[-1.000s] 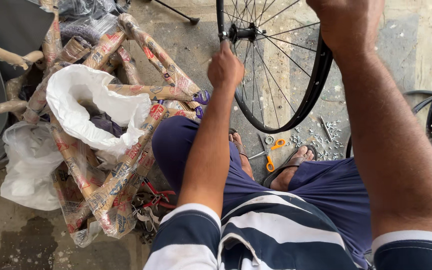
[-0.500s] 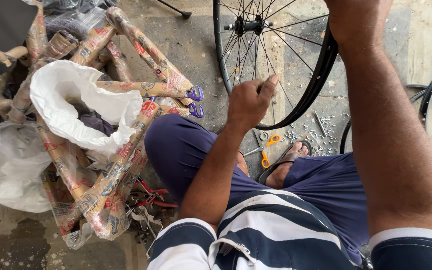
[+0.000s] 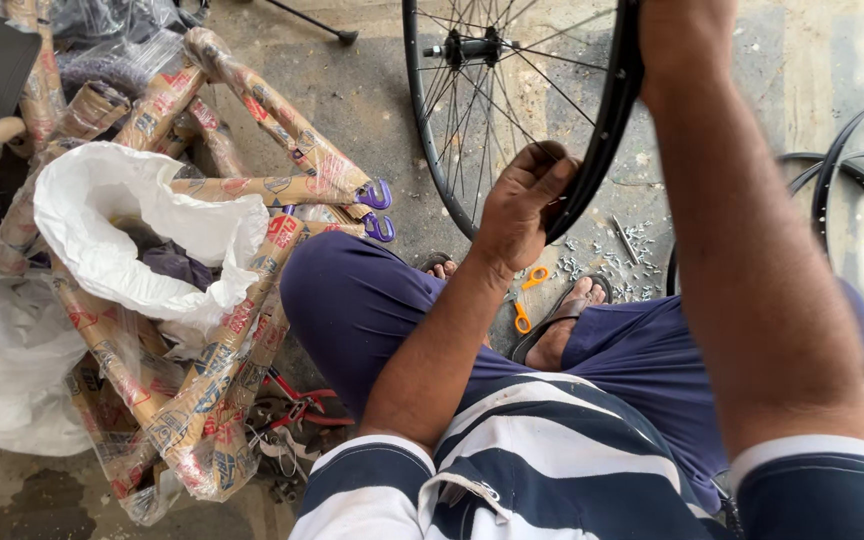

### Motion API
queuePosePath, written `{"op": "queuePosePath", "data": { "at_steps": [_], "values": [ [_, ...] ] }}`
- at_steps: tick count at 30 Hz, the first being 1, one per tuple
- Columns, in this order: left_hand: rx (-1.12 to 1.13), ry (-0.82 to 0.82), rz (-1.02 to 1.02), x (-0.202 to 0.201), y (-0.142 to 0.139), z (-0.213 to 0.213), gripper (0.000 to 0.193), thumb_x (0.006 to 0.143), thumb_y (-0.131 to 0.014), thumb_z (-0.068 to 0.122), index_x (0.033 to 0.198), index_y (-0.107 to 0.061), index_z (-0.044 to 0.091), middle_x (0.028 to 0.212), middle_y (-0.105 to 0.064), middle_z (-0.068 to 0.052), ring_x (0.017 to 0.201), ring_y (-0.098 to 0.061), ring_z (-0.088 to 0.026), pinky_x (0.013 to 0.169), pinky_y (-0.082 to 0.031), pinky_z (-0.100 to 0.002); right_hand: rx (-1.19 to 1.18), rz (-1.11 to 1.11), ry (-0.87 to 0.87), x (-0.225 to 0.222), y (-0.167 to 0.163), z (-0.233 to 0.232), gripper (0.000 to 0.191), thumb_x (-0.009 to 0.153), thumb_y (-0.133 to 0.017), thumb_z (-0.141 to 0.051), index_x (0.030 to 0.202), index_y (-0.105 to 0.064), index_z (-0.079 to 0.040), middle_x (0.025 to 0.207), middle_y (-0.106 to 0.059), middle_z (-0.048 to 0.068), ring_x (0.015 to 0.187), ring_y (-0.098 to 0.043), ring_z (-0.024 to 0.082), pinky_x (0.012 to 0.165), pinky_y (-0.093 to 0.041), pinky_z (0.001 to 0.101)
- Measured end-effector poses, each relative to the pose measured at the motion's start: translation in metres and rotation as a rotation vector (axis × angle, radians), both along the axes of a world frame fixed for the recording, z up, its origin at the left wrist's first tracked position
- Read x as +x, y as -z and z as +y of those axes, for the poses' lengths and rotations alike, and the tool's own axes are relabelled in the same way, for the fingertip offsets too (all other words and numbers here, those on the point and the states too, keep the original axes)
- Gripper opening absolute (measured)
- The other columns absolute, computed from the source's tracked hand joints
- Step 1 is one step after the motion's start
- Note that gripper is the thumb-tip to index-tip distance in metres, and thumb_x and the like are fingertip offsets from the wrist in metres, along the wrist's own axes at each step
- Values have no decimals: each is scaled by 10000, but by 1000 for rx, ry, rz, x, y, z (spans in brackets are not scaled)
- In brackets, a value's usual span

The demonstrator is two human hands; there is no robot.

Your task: The person threads spokes through a bicycle wheel hub and attaches them to the rim by hand, using a small bowl of spoke nipples.

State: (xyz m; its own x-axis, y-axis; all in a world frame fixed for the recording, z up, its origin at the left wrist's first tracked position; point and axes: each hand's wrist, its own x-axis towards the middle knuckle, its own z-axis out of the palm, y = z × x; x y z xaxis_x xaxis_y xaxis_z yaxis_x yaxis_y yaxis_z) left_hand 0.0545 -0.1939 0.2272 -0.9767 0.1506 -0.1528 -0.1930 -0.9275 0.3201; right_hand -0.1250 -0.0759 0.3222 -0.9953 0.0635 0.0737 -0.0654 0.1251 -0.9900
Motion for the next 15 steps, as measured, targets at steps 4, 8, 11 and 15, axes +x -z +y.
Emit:
{"op": "queuePosePath", "data": {
  "at_steps": [4, 8, 11, 15],
  "values": [
    [112, -29, -5, -8, -19, -6, 235, 965, -770, 128, 1156, -644, 75, 982, -737, -55, 862, -725, -144, 757, -599, -259, -669, -351, 157, 43, 33, 17, 214, 1006, -531, -201, 930, -615, -19, 763, -618, 97, 649, -606, 173, 598, -545, 314],
    [128, -38, -16, -16, -38, -6, 227, 972, -760, 152, 1143, -631, 77, 906, -736, -63, 724, -704, -133, 580, -551, -238, -599, -590, 25, 126, 71, 40, 260, 1018, -506, -9, 1215, -642, 91, 1058, -718, 157, 915, -729, 200, 812, -649, 265],
    [116, -72, -35, -22, -46, -3, 236, 968, -753, 155, 1141, -607, 89, 862, -723, -46, 660, -679, -119, 520, -521, -239, -507, -652, 107, 166, 83, 58, 213, 997, -561, 18, 1188, -648, 51, 1040, -726, 142, 850, -741, 171, 734, -628, 229],
    [140, -75, -9, -20, -47, -3, 252, 978, -748, 155, 1163, -580, 115, 851, -718, -43, 647, -668, -109, 514, -511, -226, -513, -605, 95, 186, 82, 77, 141, 997, -648, 11, 1137, -654, 22, 1007, -721, 150, 809, -727, 172, 698, -597, 229]
  ]
}}
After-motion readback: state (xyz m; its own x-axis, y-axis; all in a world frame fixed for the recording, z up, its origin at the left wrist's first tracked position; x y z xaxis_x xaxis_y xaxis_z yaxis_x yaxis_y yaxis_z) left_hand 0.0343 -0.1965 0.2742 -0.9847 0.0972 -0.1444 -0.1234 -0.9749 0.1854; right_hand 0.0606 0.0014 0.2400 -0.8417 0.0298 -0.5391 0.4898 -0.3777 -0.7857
